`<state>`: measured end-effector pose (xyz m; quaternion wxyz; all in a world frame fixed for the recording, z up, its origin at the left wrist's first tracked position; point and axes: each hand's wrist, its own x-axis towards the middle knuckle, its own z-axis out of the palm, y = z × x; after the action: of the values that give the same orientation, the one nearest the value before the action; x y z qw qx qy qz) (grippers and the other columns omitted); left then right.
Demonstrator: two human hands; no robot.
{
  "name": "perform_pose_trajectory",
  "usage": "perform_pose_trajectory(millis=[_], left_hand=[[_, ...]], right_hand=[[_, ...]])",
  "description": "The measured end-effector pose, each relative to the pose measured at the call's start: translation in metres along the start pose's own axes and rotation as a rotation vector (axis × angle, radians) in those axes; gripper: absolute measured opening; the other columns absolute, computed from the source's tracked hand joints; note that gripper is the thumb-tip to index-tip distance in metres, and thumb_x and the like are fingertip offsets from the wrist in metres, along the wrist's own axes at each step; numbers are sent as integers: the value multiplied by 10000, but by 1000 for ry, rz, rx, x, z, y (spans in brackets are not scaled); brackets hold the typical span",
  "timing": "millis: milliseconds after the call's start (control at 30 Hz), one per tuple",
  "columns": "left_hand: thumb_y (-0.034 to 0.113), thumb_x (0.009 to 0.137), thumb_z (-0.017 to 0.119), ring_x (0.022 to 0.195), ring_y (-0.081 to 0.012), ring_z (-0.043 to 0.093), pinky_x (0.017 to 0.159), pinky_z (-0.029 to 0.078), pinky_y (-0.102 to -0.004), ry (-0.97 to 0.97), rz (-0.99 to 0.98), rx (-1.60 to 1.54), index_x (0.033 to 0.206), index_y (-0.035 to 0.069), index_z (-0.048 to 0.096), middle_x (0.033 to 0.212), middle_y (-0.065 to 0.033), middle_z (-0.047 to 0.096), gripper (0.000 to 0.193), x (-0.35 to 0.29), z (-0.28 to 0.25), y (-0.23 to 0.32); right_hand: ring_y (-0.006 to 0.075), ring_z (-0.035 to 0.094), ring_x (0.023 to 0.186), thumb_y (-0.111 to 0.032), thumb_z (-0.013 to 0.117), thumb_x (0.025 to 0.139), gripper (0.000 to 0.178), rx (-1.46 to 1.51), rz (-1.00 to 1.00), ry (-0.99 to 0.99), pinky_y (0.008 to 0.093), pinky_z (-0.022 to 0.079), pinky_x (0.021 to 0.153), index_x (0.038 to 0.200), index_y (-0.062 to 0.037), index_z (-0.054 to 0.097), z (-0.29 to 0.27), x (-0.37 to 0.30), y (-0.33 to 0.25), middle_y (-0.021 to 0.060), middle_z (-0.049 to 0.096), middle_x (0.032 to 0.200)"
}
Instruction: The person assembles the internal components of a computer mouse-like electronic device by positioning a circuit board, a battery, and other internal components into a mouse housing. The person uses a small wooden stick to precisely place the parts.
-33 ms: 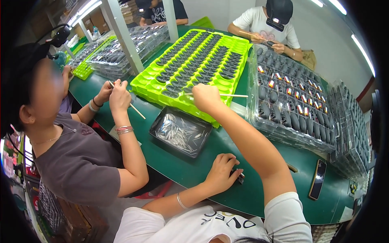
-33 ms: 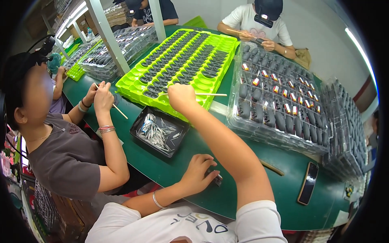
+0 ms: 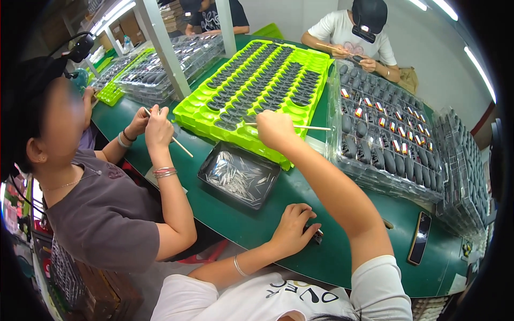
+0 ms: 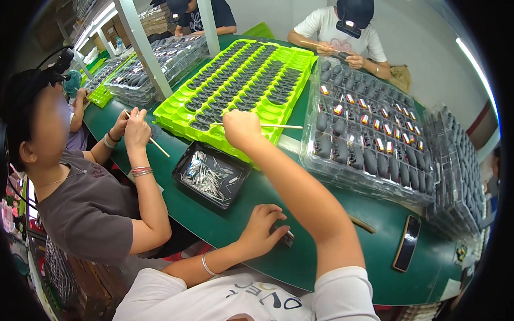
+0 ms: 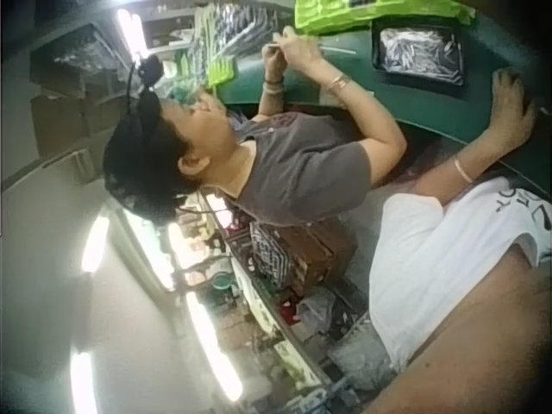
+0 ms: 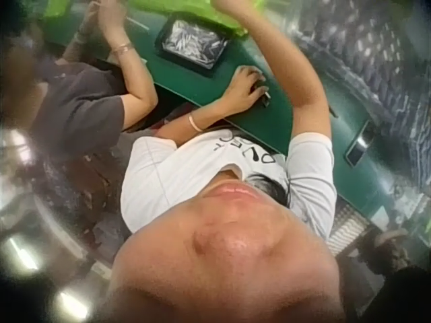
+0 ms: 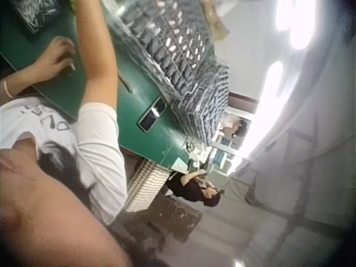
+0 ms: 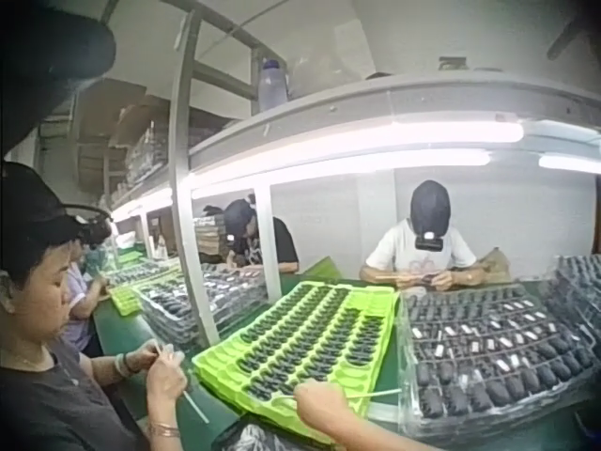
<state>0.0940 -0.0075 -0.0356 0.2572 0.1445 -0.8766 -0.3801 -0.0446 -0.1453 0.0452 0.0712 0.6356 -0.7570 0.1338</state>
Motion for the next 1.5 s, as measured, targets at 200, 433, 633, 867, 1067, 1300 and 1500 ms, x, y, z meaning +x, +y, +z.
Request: perform_pose_trajectory(millis=[200,433,633,867,1067,1300,1500], left_hand=[[88,823,563,937,-151,481,775,411,-276,503,-392,-931,1086,31,477,1024,-53,499,283,14,-30,-4],[81,842,547,984,-153,483,875,357,-281,131,16,-1262,1075,-3,505,1060,-86,513,252,55,-39,19],[195,842,603,752,-59,496,710,395,-213,-58,-232,-1204,837,31,569,819,1,565,167,74,-5,50],[291,924,450,838,-95,521,737,401,-247,-146,-300,-1082,912,0,593,844,-26,582,324,83,27,65],[332,951,336,959,-169,481,806,377,-295,-275,-124,-993,994,-36,575,1044,-101,540,441,84,30,58],[332,914,411,977,-172,496,792,391,-285,-246,74,-526,992,-24,578,1098,-96,526,400,92,-9,49],[104,550,761,957,-287,470,856,394,-387,-835,212,282,1045,58,544,1021,-101,508,542,57,-38,39]], right_hand=[[296,593,679,-188,608,756,179,312,-62,-249,384,438,597,760,-9,610,-94,-78,17,152,602,727],[52,437,616,-147,606,799,144,866,126,-583,235,375,544,832,-7,591,-139,-169,68,-5,516,644],[133,540,644,-137,643,749,380,825,233,-186,262,425,586,1087,-16,518,-131,-221,72,55,585,714],[84,558,585,-61,579,749,465,937,395,0,252,437,531,1201,-46,468,-116,-252,93,73,587,710],[35,405,583,-16,561,755,453,1086,469,40,190,321,506,1198,-74,489,-109,-262,101,-40,444,622],[81,530,631,-32,560,755,407,946,489,22,237,456,569,1157,-6,501,-116,-262,104,70,559,700],[87,530,611,-46,556,746,413,861,442,10,232,458,579,1154,-9,504,-111,-260,108,81,554,674]])
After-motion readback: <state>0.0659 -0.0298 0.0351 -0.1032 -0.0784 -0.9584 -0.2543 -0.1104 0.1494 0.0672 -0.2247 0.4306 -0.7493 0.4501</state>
